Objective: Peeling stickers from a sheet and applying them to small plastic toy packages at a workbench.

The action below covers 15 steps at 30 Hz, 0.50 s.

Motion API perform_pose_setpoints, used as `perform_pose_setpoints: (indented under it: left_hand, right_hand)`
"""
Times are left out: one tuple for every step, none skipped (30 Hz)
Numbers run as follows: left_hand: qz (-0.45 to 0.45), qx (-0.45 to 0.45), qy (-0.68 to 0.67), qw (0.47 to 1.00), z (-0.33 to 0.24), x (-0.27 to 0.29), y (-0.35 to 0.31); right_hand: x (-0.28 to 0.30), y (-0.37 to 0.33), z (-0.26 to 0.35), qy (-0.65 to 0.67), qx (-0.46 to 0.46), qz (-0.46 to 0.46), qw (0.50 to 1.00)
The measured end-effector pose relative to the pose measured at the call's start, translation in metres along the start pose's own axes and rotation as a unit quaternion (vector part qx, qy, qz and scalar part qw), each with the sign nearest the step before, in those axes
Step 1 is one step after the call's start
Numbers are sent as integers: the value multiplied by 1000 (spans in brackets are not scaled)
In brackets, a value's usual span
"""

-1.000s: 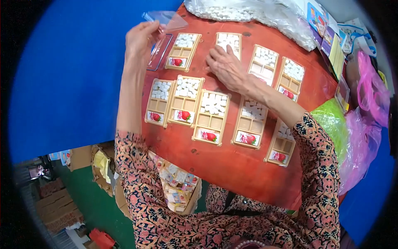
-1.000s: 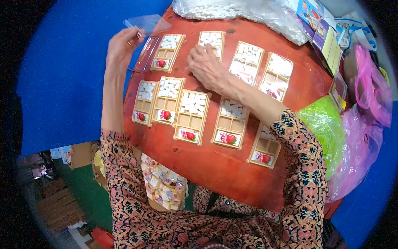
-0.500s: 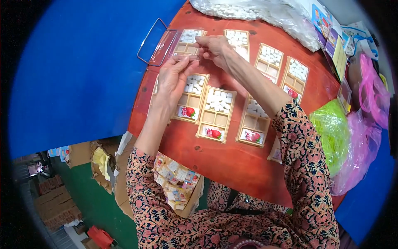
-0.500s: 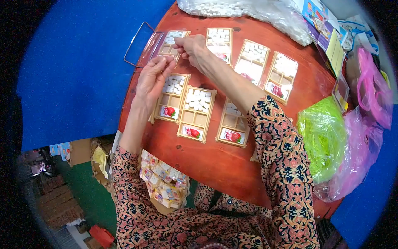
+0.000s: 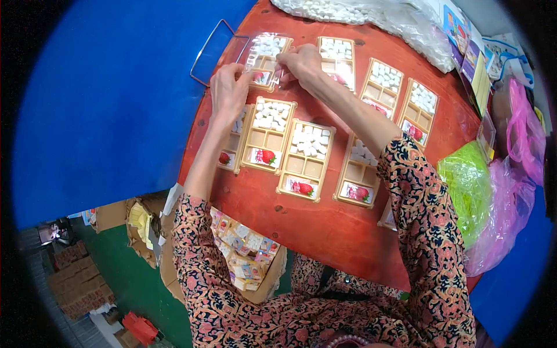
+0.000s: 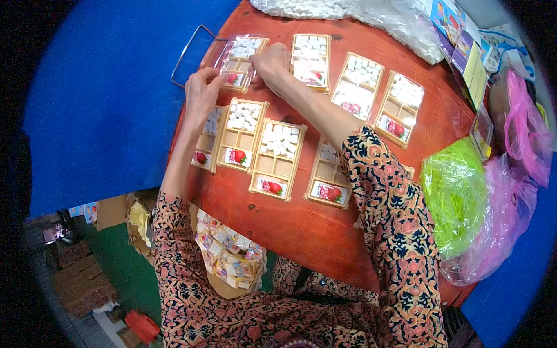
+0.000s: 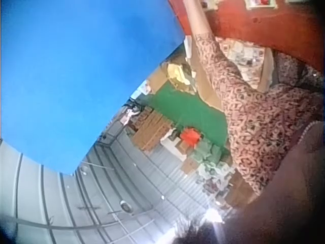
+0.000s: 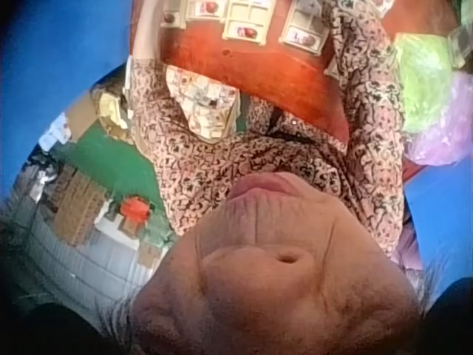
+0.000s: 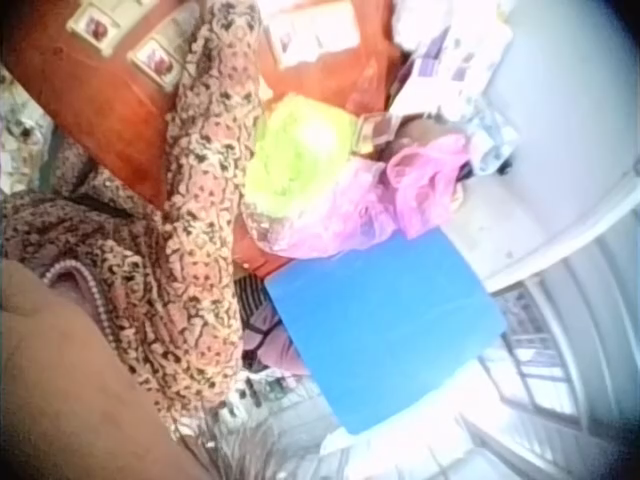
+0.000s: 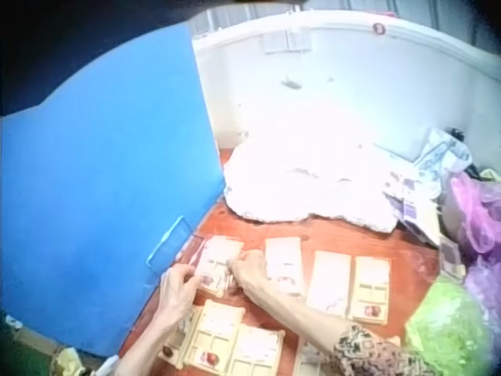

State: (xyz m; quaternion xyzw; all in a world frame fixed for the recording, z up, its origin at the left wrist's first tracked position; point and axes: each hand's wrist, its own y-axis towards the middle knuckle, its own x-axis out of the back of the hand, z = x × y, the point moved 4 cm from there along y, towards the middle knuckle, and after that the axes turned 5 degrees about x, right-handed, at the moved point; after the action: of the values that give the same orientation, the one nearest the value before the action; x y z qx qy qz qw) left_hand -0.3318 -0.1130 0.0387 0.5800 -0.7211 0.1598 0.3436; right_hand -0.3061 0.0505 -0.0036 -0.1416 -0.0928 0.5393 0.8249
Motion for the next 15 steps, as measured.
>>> perform_pose_setpoints:
  left_hand:
    - [8,-9,46,999,-3,-1,5]
    - [17,-17,92,996,-6,-3,7]
    - [18,-18,90,996,-9,-4,8]
    - [2,-37,99,994,-10,-2,7]
    - [-13,-57,109,992,-11,1,6]
    - [-13,-55,111,992,-10,3,6]
    - [-10,-49,142,989,-9,3,9]
    - [-8,-43,172,984,-9,2,11]
    - [-7,-44,170,985,-7,0,13]
    - [-38,-30,107,993,-3,4,13]
    - [-69,-17,43,997,1,8,13]
    - [-68,-16,45,996,4,9,11]
    - [-64,-3,37,997,1,9,4]
    - [-59,9,28,998,-3,8,-3]
    - [-59,9,28,998,-5,6,-10]
  right_hand:
    - [2,2,-2,0,0,-2,1000]
    - [5,5,0,-84,39,-17,996]
    - [8,7,2,-168,77,-32,982]
    - [7,5,2,-166,77,-29,983]
    - [7,3,2,-166,65,-25,984]
    - [6,0,1,-166,54,-22,984]
    - [10,2,0,-167,54,-24,984]
    - [13,3,-1,-147,50,-31,987]
    - [16,5,-2,-127,46,-38,990]
    - [15,4,-2,-126,45,-37,990]
    - [12,3,-3,-69,45,-24,996]
    - [8,1,-4,-11,46,-12,999]
    - [8,0,-6,-11,44,-13,999]
    - [8,-1,-6,22,37,-14,999]
    - [8,-2,-6,56,30,-15,998]
